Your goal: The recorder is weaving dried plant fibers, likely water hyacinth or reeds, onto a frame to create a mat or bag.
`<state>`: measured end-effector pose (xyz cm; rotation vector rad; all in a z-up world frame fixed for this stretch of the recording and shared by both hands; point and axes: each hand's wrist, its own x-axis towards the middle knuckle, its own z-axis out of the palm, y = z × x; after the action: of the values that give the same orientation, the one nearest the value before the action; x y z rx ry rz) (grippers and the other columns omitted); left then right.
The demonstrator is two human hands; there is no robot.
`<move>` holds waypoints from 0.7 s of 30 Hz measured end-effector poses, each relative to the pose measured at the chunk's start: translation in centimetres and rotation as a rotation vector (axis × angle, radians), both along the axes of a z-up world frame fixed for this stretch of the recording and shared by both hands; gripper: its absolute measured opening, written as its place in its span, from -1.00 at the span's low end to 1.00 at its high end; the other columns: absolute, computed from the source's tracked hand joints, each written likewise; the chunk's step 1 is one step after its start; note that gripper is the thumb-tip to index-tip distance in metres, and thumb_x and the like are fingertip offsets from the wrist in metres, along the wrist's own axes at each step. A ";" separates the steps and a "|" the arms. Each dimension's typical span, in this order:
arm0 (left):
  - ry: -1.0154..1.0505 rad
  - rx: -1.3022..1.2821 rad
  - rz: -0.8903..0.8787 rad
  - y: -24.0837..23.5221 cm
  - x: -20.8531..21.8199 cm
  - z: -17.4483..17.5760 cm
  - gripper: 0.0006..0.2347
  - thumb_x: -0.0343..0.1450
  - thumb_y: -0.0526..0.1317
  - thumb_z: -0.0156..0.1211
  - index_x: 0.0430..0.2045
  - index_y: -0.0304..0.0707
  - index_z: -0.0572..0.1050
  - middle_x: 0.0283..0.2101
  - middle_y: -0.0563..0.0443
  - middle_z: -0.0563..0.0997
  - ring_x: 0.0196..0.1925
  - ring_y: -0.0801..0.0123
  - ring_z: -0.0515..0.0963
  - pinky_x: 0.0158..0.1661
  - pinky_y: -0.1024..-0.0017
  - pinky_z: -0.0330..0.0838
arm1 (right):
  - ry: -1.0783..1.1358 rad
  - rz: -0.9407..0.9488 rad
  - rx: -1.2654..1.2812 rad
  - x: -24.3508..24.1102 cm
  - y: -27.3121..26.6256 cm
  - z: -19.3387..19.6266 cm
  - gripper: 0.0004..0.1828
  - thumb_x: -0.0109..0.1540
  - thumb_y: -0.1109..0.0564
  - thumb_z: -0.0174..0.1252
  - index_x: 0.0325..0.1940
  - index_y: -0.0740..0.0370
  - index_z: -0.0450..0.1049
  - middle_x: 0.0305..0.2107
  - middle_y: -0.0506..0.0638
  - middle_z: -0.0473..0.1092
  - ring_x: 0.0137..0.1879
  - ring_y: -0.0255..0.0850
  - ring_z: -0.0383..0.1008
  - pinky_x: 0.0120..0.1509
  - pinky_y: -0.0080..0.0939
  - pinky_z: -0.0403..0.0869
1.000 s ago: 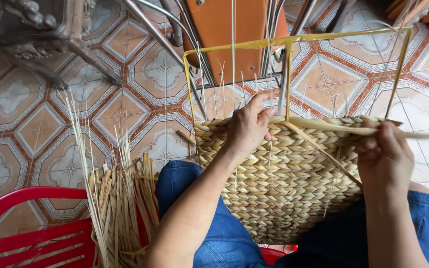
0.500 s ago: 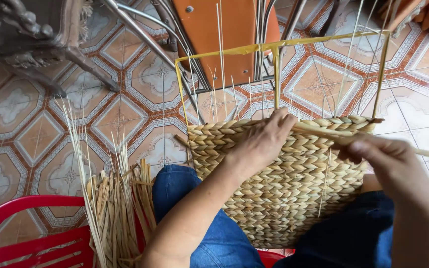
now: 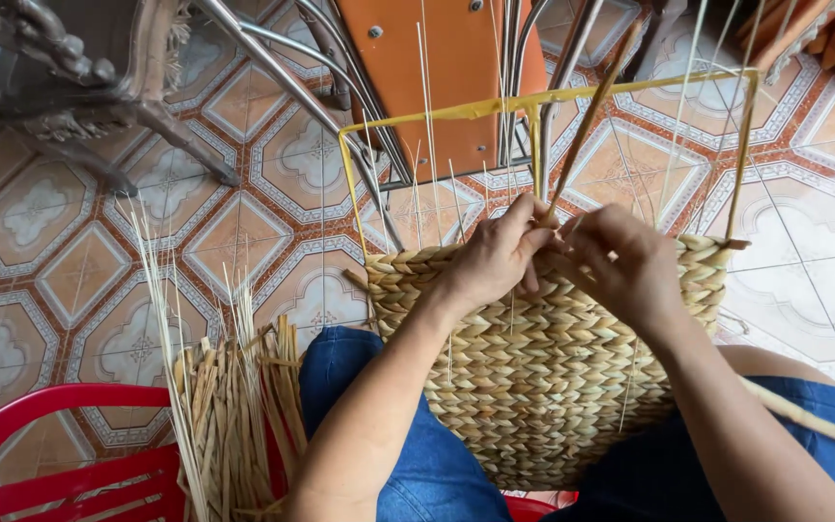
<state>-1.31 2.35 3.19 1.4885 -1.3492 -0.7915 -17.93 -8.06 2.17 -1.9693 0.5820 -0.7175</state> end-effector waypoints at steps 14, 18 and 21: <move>0.041 -0.109 0.223 -1.3 -1.6 -3.2 -0.81 0.50 -0.19 0.09 -0.14 -0.21 0.61 -0.12 -0.06 0.73 -0.62 0.57 0.61 -0.66 0.58 0.56 | 0.618 -0.223 -0.652 -5.7 -4.4 0.3 -0.72 0.28 -0.20 0.28 -0.18 0.00 0.66 -0.40 -0.14 0.57 -0.33 -0.23 0.57 -0.32 -0.20 0.48; 0.019 -0.045 0.296 -1.7 -1.8 -4.2 -0.80 0.56 -0.17 0.02 -0.08 -0.21 0.57 -0.13 -0.05 0.74 -0.63 0.55 0.61 -0.58 0.60 0.55 | 0.692 -0.274 -0.576 -5.9 -4.2 -1.7 -0.69 0.30 -0.20 0.30 -0.20 0.05 0.65 -0.43 -0.11 0.56 -0.38 -0.20 0.57 -0.34 -0.19 0.47; -0.045 -0.072 0.301 -1.6 -1.3 -4.7 -0.78 0.51 -0.19 0.13 0.01 -0.22 0.49 -0.12 -0.07 0.74 -0.61 0.52 0.65 -0.62 0.60 0.56 | 0.532 -0.293 -0.613 -7.3 -3.7 -2.5 -0.74 0.35 -0.12 0.35 -0.17 0.09 0.63 -0.37 -0.08 0.55 -0.32 -0.22 0.57 -0.29 -0.23 0.47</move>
<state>-2.61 0.70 -1.49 1.6122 -1.1372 -0.5151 -25.22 -11.79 -0.34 -2.7139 1.0823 -0.5825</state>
